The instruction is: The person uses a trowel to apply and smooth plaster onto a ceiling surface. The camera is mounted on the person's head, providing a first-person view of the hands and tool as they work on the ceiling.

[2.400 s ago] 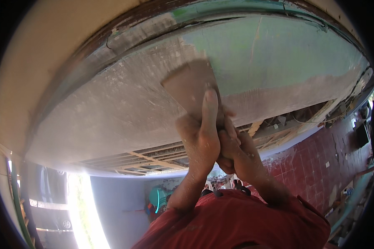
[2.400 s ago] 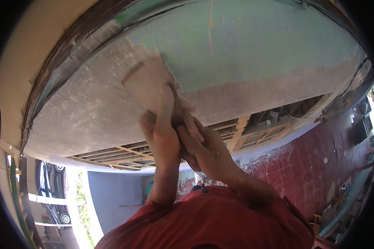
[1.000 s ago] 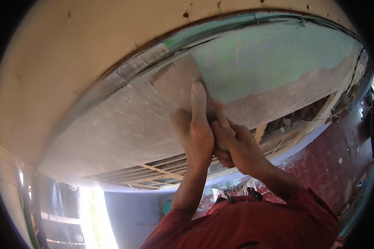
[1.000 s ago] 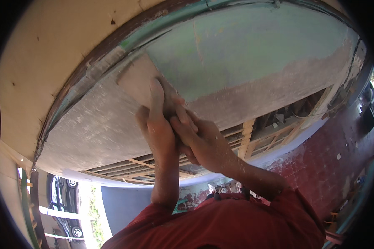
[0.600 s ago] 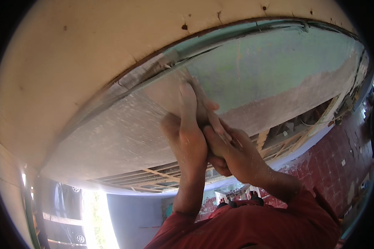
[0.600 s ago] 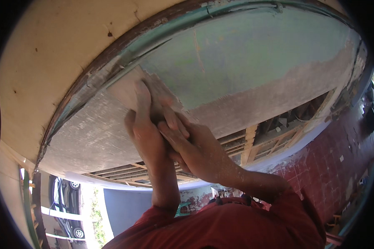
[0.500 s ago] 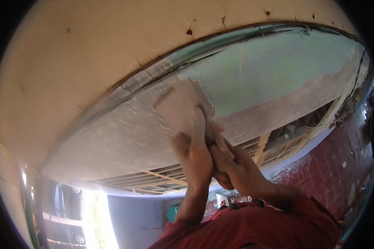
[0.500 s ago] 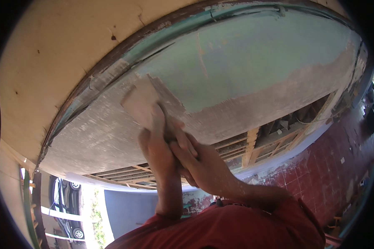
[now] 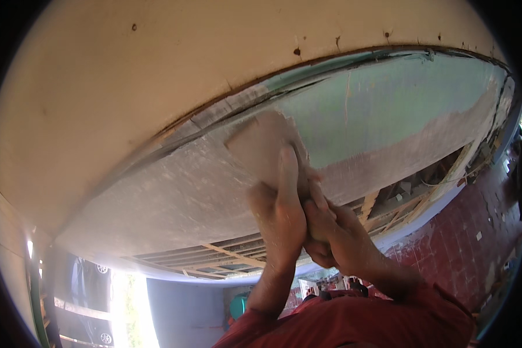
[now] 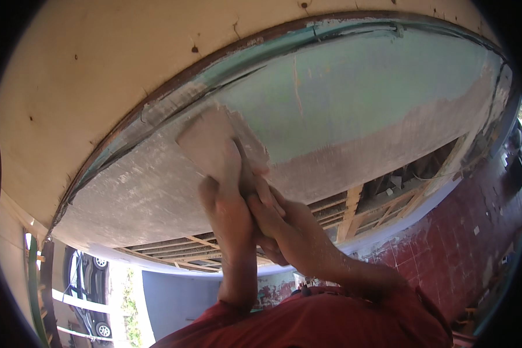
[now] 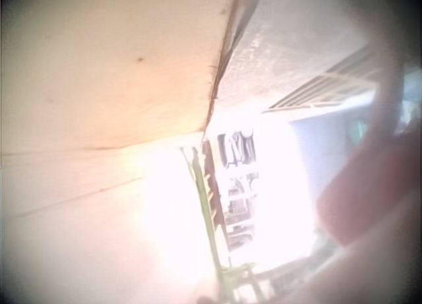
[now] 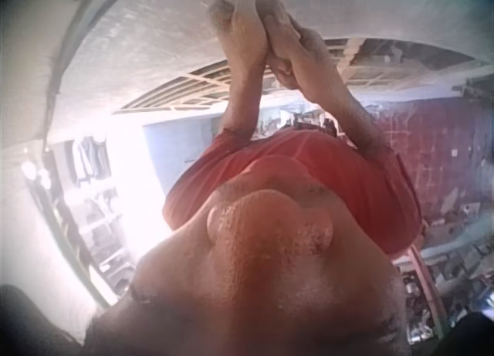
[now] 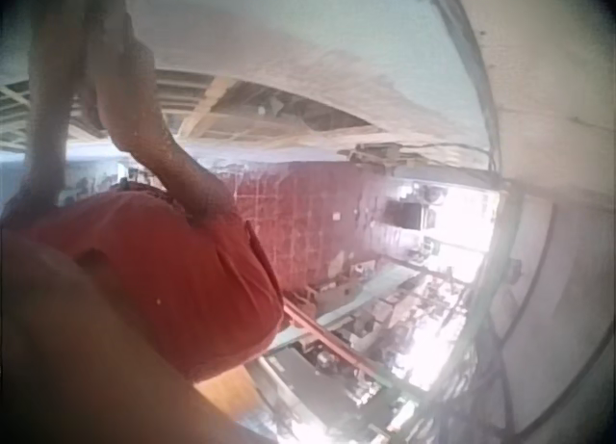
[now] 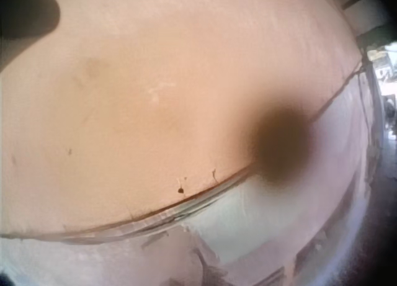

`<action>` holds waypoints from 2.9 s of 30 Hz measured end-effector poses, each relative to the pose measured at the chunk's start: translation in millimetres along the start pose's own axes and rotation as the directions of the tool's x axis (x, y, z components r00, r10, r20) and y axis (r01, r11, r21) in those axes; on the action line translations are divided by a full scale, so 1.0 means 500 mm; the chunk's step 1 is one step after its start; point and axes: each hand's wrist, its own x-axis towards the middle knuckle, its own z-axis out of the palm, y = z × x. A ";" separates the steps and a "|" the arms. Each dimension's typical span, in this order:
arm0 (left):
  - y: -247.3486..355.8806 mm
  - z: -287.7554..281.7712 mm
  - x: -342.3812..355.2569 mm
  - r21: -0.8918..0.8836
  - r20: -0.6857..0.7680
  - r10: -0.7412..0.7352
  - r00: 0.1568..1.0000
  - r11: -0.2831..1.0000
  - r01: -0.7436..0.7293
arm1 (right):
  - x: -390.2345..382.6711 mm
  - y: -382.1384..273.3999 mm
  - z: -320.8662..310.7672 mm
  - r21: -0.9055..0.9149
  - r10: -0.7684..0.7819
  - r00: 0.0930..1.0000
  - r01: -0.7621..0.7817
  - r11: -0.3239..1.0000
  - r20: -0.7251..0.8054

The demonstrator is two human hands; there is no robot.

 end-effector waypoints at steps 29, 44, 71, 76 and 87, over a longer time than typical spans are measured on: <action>-0.046 -0.001 -0.035 -0.202 0.035 -0.062 0.997 0.977 0.068 | -0.012 0.062 -0.025 0.074 0.021 0.992 -0.012 0.997 -0.121; -0.047 -0.020 -0.062 -0.087 -0.067 0.022 0.998 0.996 -0.027 | -0.025 0.024 0.009 0.058 0.048 0.992 -0.041 0.997 -0.115; 0.000 0.001 -0.010 -0.123 -0.009 0.027 1.000 0.992 -0.028 | -0.002 -0.035 0.025 0.105 0.019 0.990 -0.004 0.995 -0.143; -0.050 -0.008 -0.037 -0.108 -0.069 0.103 0.992 0.988 -0.110 | -0.023 0.004 0.003 0.182 0.102 0.994 -0.093 0.979 -0.041; -0.027 -0.011 -0.027 -0.104 -0.032 0.062 0.998 0.992 -0.065 | -0.012 0.008 0.013 0.185 0.122 0.989 -0.105 0.977 -0.080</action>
